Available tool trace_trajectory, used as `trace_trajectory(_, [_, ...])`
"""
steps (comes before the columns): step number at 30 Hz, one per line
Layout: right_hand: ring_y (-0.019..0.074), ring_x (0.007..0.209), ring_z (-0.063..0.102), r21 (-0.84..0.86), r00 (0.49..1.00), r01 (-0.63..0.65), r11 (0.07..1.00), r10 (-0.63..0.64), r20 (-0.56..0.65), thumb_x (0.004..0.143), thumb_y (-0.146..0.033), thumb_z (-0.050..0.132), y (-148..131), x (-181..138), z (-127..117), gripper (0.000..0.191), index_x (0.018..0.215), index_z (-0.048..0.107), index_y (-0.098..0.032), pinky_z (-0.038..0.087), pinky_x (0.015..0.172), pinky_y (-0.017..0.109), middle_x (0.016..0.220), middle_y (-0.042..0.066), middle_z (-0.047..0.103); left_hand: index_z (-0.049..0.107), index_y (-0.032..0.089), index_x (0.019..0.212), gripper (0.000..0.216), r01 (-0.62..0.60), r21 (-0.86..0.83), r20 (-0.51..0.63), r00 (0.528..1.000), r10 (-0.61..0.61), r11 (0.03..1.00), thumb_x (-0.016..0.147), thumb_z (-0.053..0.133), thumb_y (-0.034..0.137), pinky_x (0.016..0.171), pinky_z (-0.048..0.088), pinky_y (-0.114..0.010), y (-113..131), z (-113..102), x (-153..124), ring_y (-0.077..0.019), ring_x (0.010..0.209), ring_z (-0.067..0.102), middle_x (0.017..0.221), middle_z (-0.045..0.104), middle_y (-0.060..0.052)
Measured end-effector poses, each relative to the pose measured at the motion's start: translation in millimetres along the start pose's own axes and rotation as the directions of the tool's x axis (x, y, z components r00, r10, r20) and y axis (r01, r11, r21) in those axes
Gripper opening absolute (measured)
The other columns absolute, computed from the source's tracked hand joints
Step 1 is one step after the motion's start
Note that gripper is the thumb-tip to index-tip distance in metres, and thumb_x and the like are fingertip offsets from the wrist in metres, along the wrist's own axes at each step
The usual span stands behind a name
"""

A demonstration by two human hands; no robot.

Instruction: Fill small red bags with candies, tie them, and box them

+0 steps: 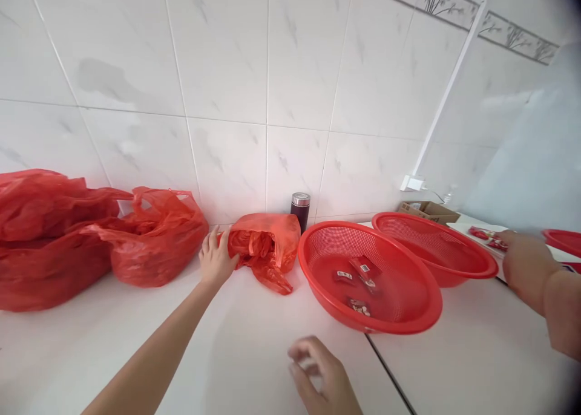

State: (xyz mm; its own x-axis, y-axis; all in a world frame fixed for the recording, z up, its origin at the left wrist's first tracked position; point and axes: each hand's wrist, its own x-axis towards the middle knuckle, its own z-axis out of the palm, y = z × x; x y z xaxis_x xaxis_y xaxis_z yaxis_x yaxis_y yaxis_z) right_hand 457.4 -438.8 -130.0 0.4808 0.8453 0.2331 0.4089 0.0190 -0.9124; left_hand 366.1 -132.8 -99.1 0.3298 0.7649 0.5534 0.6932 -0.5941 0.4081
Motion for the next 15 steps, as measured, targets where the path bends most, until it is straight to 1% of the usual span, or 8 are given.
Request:
trace_trajectory(2, [0.0176,0.095,0.062,-0.05,0.981,0.121,0.991,-0.112,0.16,0.085,-0.026,0.053,-22.6,37.6,16.4,0.024,0.107,0.062,-0.026,0.052,0.084,0.032,0.109,0.004,0.064,0.038,0.018,0.144,0.068,-0.011,0.01,0.078,0.997,0.01,1.0,0.08,0.058,0.032,0.097,0.04,-0.049,-7.2,-1.7,3.0,-0.0372,0.126,0.046,0.143,0.046,-0.019])
trace_trajectory(3, [0.0182,0.1,0.061,-0.068,0.969,0.188,0.98,-0.174,0.172,0.086,-0.025,0.053,-30.0,59.7,23.8,0.026,0.111,0.06,-0.026,0.051,0.087,0.032,0.113,0.004,0.062,0.041,0.019,0.142,0.065,-0.019,0.015,0.117,0.993,0.018,1.0,0.081,0.058,0.034,0.092,0.043,-0.045,-9.0,-3.3,2.4,-0.0347,0.116,0.055,0.134,0.054,-0.018])
trace_trajectory(5, [0.0201,0.112,0.056,-0.124,0.951,0.294,0.948,-0.277,0.133,0.085,-0.021,0.054,-34.3,105.8,39.5,0.027,0.111,0.059,-0.023,0.047,0.096,0.036,0.118,0.007,0.058,0.048,0.022,0.135,0.058,-0.045,0.031,0.177,0.984,0.039,0.999,0.081,0.059,0.039,0.088,0.045,-0.042,-8.8,-9.6,-2.1,-0.0309,0.102,0.063,0.119,0.064,-0.014])
trace_trajectory(8, [0.0277,0.128,0.044,-0.292,0.972,0.224,0.93,-0.236,-0.004,0.083,-0.018,0.056,-17.6,163.6,64.0,0.039,0.122,0.056,-0.021,0.04,0.103,0.044,0.141,0.014,0.04,0.058,0.026,0.12,0.049,-0.091,0.076,0.221,0.973,0.072,0.993,0.077,0.062,0.05,0.092,0.042,-0.045,-2.6,-24.6,-9.5,-0.0308,0.104,0.062,0.112,0.066,-0.01])
trace_trajectory(9, [0.0297,0.129,0.043,-0.323,0.977,0.192,0.927,-0.211,-0.025,0.083,-0.016,0.056,-8.8,176.6,70.9,0.043,0.125,0.054,-0.02,0.04,0.102,0.046,0.143,0.016,0.038,0.059,0.027,0.119,0.051,-0.106,0.091,0.228,0.97,0.083,0.99,0.075,0.063,0.052,0.094,0.04,-0.046,0.1,-29.4,-10.0,-0.0318,0.11,0.058,0.116,0.064,-0.01])
trace_trajectory(11, [0.0306,0.124,0.047,-0.339,0.983,0.166,0.926,-0.182,-0.015,0.081,-0.012,0.056,8.4,192.2,79.9,0.044,0.125,0.055,-0.018,0.041,0.099,0.047,0.136,0.017,0.045,0.052,0.029,0.13,0.066,-0.142,0.112,0.254,0.961,0.11,0.984,0.071,0.067,0.053,0.1,0.036,-0.049,5.2,-35.2,-6.2,-0.0345,0.127,0.045,0.137,0.05,-0.013])
trace_trajectory(14, [0.0258,0.108,0.056,-0.299,0.983,0.183,0.937,-0.177,0.047,0.079,-0.007,0.053,26.3,195.9,79.9,0.03,0.107,0.061,-0.016,0.044,0.095,0.041,0.112,0.012,0.059,0.036,0.039,0.144,0.094,-0.228,0.098,0.364,0.914,0.178,0.969,0.06,0.077,0.05,0.107,0.027,-0.056,9.9,-29.9,9.1,-0.0393,0.144,0.015,0.16,0.017,-0.008])
trace_trajectory(15, [0.0238,0.104,0.058,-0.284,0.983,0.186,0.941,-0.175,0.062,0.078,-0.006,0.053,29.5,194.3,77.2,0.026,0.101,0.061,-0.016,0.044,0.093,0.038,0.107,0.011,0.061,0.035,0.042,0.144,0.099,-0.253,0.085,0.413,0.889,0.197,0.964,0.056,0.079,0.05,0.107,0.027,-0.058,10.5,-24.8,15.1,-0.0409,0.145,0.011,0.162,0.013,-0.006])
